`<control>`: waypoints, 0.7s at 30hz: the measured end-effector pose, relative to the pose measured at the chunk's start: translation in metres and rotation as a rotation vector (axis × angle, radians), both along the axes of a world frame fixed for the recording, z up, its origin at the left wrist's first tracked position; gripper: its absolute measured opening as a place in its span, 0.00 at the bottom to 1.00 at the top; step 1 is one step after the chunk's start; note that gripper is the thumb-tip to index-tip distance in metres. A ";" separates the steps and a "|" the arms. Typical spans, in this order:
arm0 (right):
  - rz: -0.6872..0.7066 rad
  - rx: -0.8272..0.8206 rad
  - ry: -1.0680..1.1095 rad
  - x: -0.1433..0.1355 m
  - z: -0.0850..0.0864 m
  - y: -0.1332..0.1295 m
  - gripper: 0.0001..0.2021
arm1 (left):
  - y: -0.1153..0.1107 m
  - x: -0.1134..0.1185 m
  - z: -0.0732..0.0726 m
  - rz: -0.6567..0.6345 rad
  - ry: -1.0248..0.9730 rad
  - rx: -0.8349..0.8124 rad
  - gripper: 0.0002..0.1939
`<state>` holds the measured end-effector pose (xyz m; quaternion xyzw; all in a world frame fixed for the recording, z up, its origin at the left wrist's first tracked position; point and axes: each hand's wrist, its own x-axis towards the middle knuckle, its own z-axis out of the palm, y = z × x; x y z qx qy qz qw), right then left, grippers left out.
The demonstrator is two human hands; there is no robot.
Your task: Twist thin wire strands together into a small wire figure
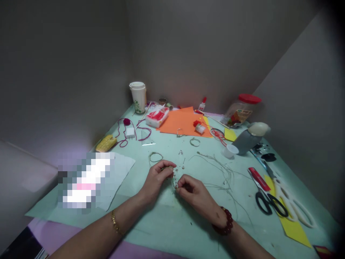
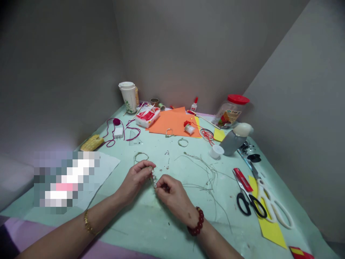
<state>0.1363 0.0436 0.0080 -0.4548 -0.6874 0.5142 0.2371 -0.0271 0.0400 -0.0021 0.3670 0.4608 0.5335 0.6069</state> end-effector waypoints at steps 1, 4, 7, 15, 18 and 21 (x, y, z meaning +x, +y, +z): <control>-0.001 0.000 0.000 0.000 0.000 0.000 0.02 | 0.000 0.000 0.000 -0.002 -0.001 0.001 0.06; -0.006 -0.005 0.002 -0.001 0.001 0.000 0.02 | 0.000 0.000 -0.001 0.000 -0.006 0.006 0.06; -0.018 -0.027 0.019 -0.002 0.002 0.000 0.02 | 0.001 -0.001 -0.002 0.004 -0.011 0.008 0.06; -0.097 -0.208 0.153 -0.003 0.002 0.000 0.07 | 0.008 -0.002 -0.009 -0.004 -0.059 -0.025 0.14; -0.103 -0.242 0.199 -0.004 0.003 -0.001 0.08 | 0.008 -0.001 -0.012 0.001 -0.050 -0.021 0.15; -0.097 -0.255 0.234 -0.004 0.004 -0.002 0.08 | 0.008 -0.001 -0.013 0.004 -0.047 -0.008 0.14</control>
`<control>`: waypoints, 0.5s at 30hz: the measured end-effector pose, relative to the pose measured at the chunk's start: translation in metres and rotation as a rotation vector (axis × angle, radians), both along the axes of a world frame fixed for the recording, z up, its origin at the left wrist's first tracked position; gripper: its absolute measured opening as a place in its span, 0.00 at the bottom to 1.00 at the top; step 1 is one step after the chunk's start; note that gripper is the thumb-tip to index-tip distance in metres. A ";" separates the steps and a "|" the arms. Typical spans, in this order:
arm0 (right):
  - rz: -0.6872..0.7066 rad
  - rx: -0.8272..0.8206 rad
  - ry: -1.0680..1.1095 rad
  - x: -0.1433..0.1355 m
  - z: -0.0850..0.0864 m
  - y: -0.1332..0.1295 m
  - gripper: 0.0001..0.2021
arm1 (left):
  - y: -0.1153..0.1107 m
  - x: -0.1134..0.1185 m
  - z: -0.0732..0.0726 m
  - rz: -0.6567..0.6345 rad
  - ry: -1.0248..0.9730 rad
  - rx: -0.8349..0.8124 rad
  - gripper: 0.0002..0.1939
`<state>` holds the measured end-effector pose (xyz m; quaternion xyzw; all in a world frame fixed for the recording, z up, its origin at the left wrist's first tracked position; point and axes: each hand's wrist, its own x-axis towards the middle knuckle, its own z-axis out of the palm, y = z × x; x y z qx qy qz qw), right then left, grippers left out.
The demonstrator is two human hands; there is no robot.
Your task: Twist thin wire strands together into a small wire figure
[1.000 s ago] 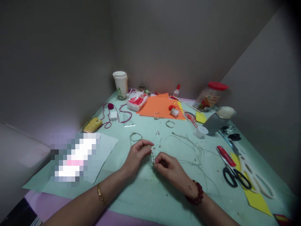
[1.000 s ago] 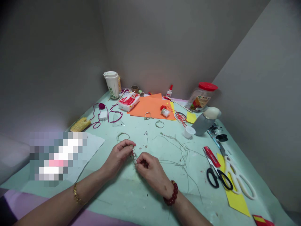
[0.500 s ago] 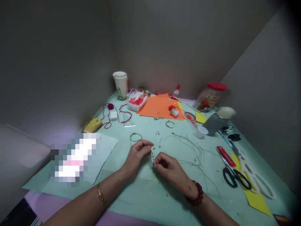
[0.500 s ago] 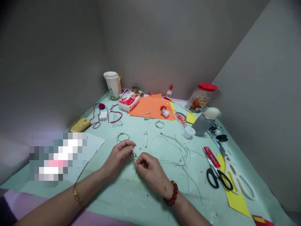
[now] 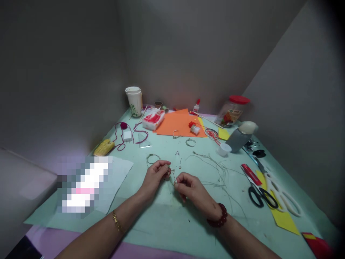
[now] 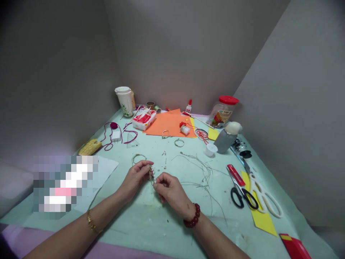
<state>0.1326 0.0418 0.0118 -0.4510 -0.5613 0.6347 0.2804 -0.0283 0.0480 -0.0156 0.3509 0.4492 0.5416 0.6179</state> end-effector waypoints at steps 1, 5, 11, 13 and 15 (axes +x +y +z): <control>0.004 0.003 0.007 0.000 0.000 0.000 0.08 | 0.000 0.000 0.000 -0.001 0.003 0.003 0.13; 0.006 0.010 0.015 0.001 0.000 -0.001 0.07 | 0.000 0.000 0.001 -0.011 0.019 0.004 0.13; 0.008 0.010 0.019 0.001 0.000 0.000 0.08 | 0.000 0.000 0.000 -0.009 0.012 0.014 0.13; 0.011 0.011 0.014 0.001 0.000 0.000 0.08 | 0.000 0.000 0.000 -0.012 0.019 0.012 0.12; 0.012 0.021 0.005 0.001 -0.001 0.000 0.07 | 0.000 0.000 0.001 -0.017 0.028 0.010 0.12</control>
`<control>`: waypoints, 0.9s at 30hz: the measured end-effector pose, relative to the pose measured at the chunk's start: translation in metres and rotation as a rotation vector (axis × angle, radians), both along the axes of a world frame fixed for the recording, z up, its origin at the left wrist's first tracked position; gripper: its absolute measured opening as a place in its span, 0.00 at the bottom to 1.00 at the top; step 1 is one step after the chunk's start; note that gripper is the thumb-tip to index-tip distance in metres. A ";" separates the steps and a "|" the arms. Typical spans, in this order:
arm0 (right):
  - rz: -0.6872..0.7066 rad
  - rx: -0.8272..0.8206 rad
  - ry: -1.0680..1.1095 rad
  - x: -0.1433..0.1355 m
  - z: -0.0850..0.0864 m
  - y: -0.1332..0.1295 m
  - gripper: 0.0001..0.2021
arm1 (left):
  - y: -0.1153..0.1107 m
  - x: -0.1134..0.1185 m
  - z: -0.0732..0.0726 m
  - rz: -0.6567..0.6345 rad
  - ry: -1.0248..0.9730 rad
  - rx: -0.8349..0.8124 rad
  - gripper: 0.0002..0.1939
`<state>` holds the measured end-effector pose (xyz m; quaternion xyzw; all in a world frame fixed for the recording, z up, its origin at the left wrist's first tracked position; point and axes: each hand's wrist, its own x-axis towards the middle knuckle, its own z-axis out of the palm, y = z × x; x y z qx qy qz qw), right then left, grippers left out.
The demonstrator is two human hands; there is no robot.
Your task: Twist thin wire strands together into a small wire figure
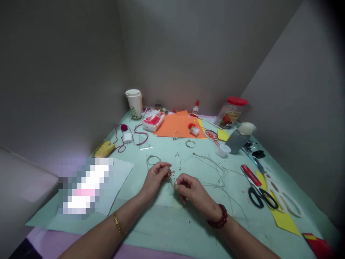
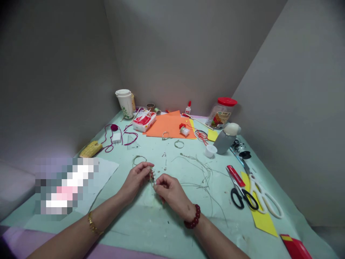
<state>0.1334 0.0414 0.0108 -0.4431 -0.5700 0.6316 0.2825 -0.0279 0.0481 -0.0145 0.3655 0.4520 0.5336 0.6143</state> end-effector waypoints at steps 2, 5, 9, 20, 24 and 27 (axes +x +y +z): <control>-0.011 0.025 -0.016 0.000 -0.001 0.000 0.06 | -0.001 0.001 0.001 -0.003 0.023 0.003 0.13; -0.069 0.111 -0.053 0.000 -0.005 0.000 0.06 | -0.004 0.002 0.005 0.096 0.149 0.085 0.13; -0.141 0.198 -0.094 0.001 -0.012 0.000 0.05 | -0.012 0.004 0.012 0.212 0.415 0.279 0.07; -0.110 0.217 -0.124 -0.001 -0.013 -0.001 0.05 | -0.014 0.009 0.013 0.022 0.449 0.172 0.11; -0.103 0.216 -0.145 -0.001 -0.013 -0.001 0.04 | -0.012 0.008 0.011 -0.008 0.403 0.113 0.08; -0.093 0.200 -0.149 -0.001 -0.012 -0.001 0.03 | -0.011 0.006 0.009 -0.002 0.420 0.123 0.06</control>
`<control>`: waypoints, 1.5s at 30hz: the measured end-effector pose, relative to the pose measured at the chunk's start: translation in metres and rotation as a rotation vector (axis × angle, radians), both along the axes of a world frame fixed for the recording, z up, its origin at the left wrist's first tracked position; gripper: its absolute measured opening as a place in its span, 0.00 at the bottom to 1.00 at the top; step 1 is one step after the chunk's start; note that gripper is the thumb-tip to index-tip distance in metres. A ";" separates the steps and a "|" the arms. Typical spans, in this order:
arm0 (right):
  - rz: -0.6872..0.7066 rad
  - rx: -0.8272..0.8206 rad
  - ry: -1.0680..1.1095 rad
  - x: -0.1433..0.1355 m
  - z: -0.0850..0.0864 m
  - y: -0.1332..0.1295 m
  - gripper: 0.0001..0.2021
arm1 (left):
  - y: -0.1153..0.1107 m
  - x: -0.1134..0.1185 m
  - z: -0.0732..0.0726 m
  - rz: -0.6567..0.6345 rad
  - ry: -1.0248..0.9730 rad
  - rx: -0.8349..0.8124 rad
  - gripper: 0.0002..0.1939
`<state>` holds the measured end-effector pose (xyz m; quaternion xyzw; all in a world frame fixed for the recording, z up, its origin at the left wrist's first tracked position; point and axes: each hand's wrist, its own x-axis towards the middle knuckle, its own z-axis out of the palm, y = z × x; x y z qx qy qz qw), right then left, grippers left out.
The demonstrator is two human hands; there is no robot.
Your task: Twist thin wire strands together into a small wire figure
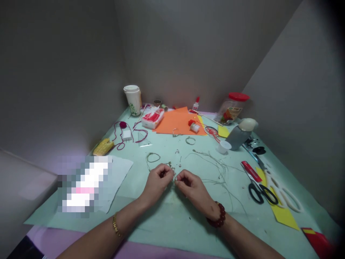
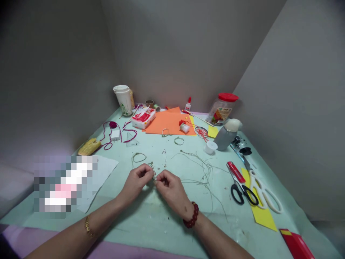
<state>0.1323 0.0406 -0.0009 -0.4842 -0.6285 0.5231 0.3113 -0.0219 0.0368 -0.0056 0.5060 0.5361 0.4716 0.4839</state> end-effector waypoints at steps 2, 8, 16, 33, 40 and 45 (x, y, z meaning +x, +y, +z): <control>0.003 -0.005 -0.002 0.001 0.001 0.001 0.03 | 0.001 -0.002 0.000 0.001 0.020 0.010 0.05; 0.020 -0.009 0.022 0.004 0.000 0.001 0.04 | 0.001 -0.003 0.005 0.004 0.084 0.012 0.05; 0.069 -0.118 0.093 -0.001 0.009 0.000 0.06 | -0.001 -0.002 0.006 -0.016 0.072 0.025 0.06; 0.011 0.076 -0.048 0.002 0.007 0.001 0.06 | -0.006 0.003 0.005 -0.049 0.052 0.137 0.06; -0.082 -0.101 0.152 0.008 0.022 0.007 0.13 | -0.009 0.004 0.007 -0.141 0.179 0.220 0.05; -0.078 -0.161 0.202 0.013 0.025 0.010 0.13 | -0.011 0.006 0.006 -0.162 0.225 0.181 0.06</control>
